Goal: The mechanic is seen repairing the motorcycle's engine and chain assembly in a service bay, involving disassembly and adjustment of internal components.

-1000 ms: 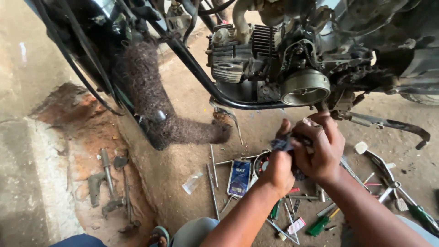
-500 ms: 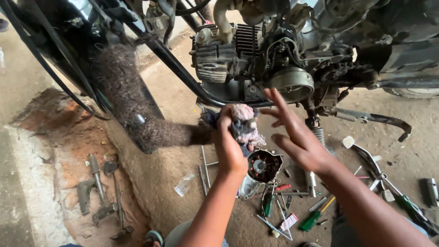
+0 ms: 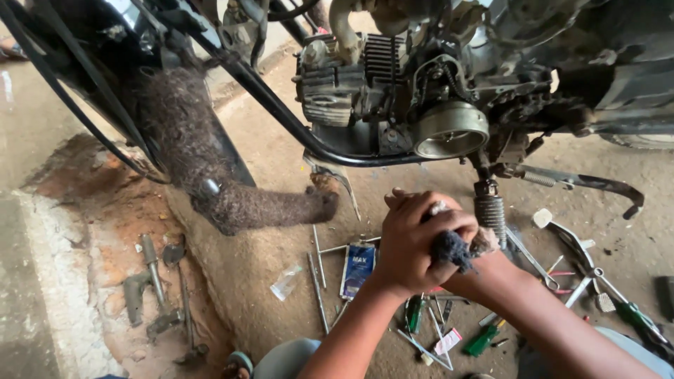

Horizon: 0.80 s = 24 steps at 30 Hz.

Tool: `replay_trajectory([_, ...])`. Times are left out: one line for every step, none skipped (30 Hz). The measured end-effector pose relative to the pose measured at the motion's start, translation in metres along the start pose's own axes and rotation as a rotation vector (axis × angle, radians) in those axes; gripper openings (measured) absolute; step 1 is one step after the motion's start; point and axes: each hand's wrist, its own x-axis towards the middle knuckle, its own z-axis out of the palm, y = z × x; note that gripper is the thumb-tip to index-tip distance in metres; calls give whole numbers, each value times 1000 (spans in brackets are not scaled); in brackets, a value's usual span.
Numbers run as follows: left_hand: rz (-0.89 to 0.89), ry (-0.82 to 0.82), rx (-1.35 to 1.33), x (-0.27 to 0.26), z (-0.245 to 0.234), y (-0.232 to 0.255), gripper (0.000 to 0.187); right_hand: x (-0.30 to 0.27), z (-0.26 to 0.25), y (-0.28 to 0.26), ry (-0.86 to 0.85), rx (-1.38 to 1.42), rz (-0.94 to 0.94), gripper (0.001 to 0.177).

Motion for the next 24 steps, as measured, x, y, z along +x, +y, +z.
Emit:
replay_trajectory([-44, -2, -35, 4, -6, 2, 32, 1, -4, -6, -131, -81, 55, 34])
replay_trajectory([-48, -3, -30, 3, -10, -4, 32, 2, -9, -11, -132, -74, 53, 34])
replay_trajectory([-92, 10, -55, 5, -12, -10, 34, 3, -15, -16, -327, -205, 134, 30])
replay_trajectory([-135, 24, -81, 6, -15, -16, 35, 4, -21, -21, -519, -339, 215, 26])
replay_trajectory([-134, 26, -82, 8, -19, -13, 35, 2, -25, -20, -520, -342, 215, 26])
replay_trajectory([-145, 31, -149, 11, -23, -10, 36, -1, -30, -18, -443, -215, 164, 18])
replay_trajectory([-156, 40, -215, 13, -26, -7, 36, -3, -35, -16, -368, -91, 110, 13])
replay_trajectory([-157, 47, -214, 16, -26, 2, 36, -5, -41, -9, -372, -94, 106, 13])
replay_trajectory([-140, 39, -263, 20, -27, 11, 36, -9, -46, -2, -236, 21, 134, 12])
replay_trajectory([-123, 29, -313, 23, -27, 20, 35, -14, -51, 4, -97, 134, 160, 15])
replay_trajectory([-120, 24, -318, 23, -23, 20, 35, -15, -48, 2, -91, 132, 165, 15])
replay_trajectory([-110, 45, -243, 22, -20, 19, 33, -16, -45, 1, -12, 161, 131, 12])
replay_trajectory([-100, 73, -166, 21, -16, 19, 31, -16, -43, -1, 62, 186, 93, 11])
replay_trajectory([-97, 76, -169, 21, -15, 19, 31, -22, -36, 6, 62, 181, 92, 11])
replay_trajectory([-108, 99, -85, 21, -16, 18, 31, -27, -28, 13, 51, 32, 88, 10])
replay_trajectory([-119, 123, 0, 21, -15, 17, 33, -32, -20, 20, 41, -116, 83, 11])
replay_trajectory([-120, 118, -2, 22, -19, 17, 33, -26, -26, 9, 43, -115, 88, 11])
replay_trajectory([-141, 139, -14, 23, -22, 17, 32, -19, -32, -1, 13, -190, -12, 13])
replay_trajectory([-162, 156, -31, 25, -24, 18, 33, -13, -40, -10, -17, -267, -107, 17])
replay_trajectory([-162, 150, -38, 24, -28, 14, 33, -9, -45, -18, -15, -269, -97, 17])
replay_trajectory([-195, 196, -122, 25, -31, 11, 32, -5, -51, -25, 0, -288, -167, 14])
replay_trajectory([-228, 241, -206, 25, -35, 7, 31, -1, -57, -33, 15, -307, -237, 13])
replay_trajectory([-230, 239, -210, 25, -48, 5, 31, 1, -62, -34, 14, -308, -233, 13])
replay_trajectory([-117, 305, -65, 25, -62, 2, 33, 2, -67, -36, 42, -264, -215, 20])
